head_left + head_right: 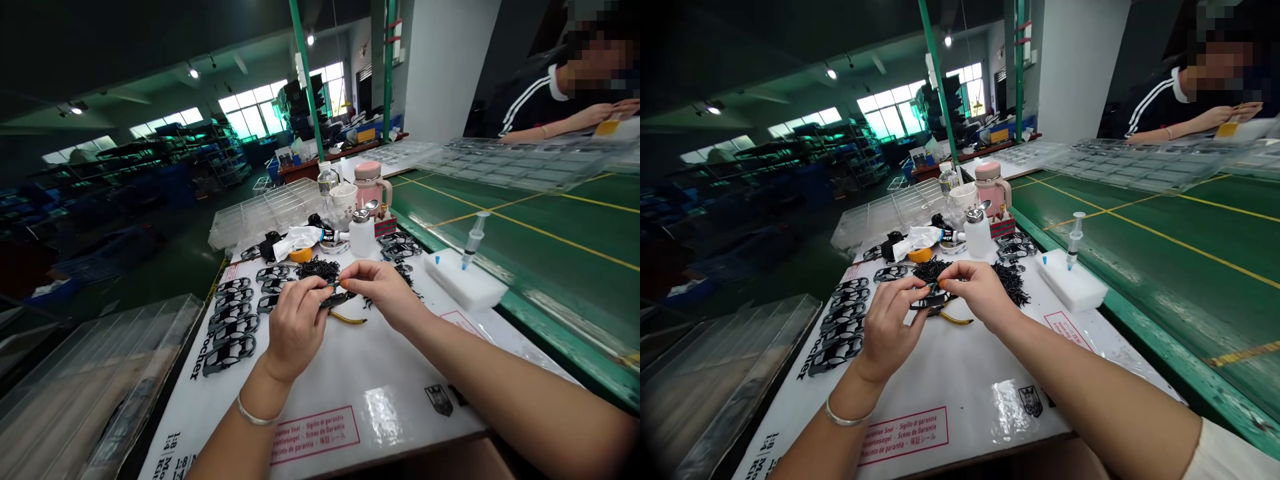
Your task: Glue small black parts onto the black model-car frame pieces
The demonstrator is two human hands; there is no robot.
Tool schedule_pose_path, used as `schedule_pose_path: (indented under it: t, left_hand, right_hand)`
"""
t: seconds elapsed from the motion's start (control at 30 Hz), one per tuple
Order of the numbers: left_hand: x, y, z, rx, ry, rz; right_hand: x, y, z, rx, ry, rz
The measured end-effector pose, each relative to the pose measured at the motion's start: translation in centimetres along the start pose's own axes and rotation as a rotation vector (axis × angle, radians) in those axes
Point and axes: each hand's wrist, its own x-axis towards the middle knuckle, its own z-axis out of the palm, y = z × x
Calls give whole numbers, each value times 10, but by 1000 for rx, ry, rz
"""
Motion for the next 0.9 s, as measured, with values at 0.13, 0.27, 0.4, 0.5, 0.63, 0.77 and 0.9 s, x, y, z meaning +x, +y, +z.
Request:
schedule_pose_path:
  t: [0.13, 0.27, 0.4, 0.5, 0.63, 0.77, 0.9]
  left_hand:
    - [1, 1, -1, 5, 9, 17]
    - [2, 2, -1, 20, 16, 49]
    - [2, 1, 0, 11, 2, 66]
    - [1, 0, 1, -4, -10, 67]
    - [0, -2, 2, -14, -15, 64]
    - [0, -4, 2, -26, -5, 59]
    - [1, -5, 1, -32, 3, 72]
  right_hand:
    - [2, 1, -2, 42, -14, 29]
    - [6, 1, -8, 129, -62, 205]
    - [8, 2, -12, 175, -76, 293]
    - [9, 3, -11, 182, -64, 282]
    - [9, 3, -10, 166, -62, 250]
    - [8, 0, -10, 44, -93, 112]
    - [6, -5, -12, -234, -155, -78]
